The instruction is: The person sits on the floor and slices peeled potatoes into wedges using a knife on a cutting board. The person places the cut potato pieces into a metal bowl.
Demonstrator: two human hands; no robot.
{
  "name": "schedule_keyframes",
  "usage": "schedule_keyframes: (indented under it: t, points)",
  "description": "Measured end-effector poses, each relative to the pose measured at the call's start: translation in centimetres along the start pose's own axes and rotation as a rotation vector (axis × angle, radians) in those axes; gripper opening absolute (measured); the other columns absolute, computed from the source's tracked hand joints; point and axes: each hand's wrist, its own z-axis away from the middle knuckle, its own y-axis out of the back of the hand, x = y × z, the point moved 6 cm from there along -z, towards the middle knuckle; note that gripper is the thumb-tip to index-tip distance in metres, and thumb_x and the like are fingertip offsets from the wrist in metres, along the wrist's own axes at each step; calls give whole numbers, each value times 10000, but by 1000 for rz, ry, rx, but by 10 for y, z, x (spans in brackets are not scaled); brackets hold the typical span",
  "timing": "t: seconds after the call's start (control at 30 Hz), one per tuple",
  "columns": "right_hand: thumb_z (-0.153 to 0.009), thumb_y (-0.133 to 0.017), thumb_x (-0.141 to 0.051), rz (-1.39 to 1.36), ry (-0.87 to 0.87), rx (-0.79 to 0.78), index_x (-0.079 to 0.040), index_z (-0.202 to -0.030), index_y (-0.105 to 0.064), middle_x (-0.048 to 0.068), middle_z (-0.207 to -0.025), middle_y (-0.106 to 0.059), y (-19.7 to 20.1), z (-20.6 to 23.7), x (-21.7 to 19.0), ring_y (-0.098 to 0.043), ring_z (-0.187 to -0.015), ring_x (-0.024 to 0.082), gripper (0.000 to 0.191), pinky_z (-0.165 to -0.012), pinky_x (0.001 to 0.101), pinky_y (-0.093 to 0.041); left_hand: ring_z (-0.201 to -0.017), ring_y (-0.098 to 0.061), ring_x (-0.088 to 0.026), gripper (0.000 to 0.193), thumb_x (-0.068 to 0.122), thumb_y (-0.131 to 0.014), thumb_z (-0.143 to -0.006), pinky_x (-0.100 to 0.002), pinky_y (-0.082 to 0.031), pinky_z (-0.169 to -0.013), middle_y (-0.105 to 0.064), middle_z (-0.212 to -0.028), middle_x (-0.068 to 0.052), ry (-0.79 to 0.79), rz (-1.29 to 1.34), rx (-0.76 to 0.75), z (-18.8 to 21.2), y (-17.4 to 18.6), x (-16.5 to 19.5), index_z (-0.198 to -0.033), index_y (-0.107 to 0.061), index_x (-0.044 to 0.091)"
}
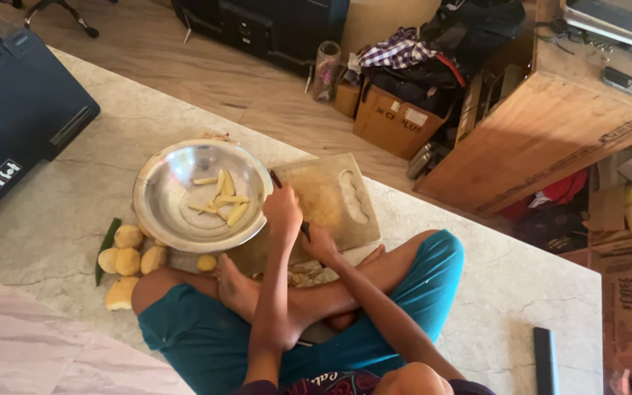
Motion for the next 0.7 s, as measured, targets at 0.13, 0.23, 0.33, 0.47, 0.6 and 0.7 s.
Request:
schedule_keyframes:
  t: [0.13,0.23,0.33,0.47,0.6,0.7]
  points:
    - [-938,-690,-300,-109,-92,102,5,-1047,-592,301,-899,-686,15,-6,6,-675,-871,499,338,-734,552,-541,-897,-706,-422,277,177,-740,-898,-499,-545,-775,-741,-962,-203,-184,433,356,0,20,14,-1133,-680,43]
    - [-968,-684,-256,-137,-171,281,-2,-1081,-578,270,-848,-698,38,-8,17,-693,-773,460,298,-643,530,-541,-944,-727,-349,326,164,-790,-894,-419,-560,-845,-737,-1013,-190,-108,876,406,-7,3,7,-1153,-657,16]
    - [-988,-642,-194,-543,-366,307,-22,-1150,-546,201,-760,-677,48,-5,39,-676,-569,325,255,-494,442,-534,-1020,-651,-265,418,134,-822,-855,-377,-515,-912,-684,-1105,-150,163,1113,299,-11,-31,2,-1186,-595,13]
    - [-983,-665,-123,-598,-205,304,31,-1156,-523,67,-813,-661,74,-5,44,-755,-625,156,273,-426,335,-571,-1090,-627,-211,487,130,-812,-846,-362,-513,-958,-658,-1188,-91,227,1241,179,-12,-53,6,-1272,-594,41]
    - [-972,-661,-125,-472,-177,189,-34,-1411,-438,98,-722,-656,89,13,44,-658,-513,173,501,-432,338,-519,-1126,-609,-230,394,126,-768,-931,-374,-494,-1009,-636,-1233,-110,49,1234,255,-15,-50,13,-1283,-613,41]
    - [-967,-640,-108,-344,-120,125,-70,-1511,-381,147,-704,-667,88,27,38,-654,-508,202,604,-467,358,-528,-1149,-596,-244,339,147,-713,-970,-386,-488,-1024,-611,-1243,-122,-93,1147,294,-20,-46,17,-1277,-608,46]
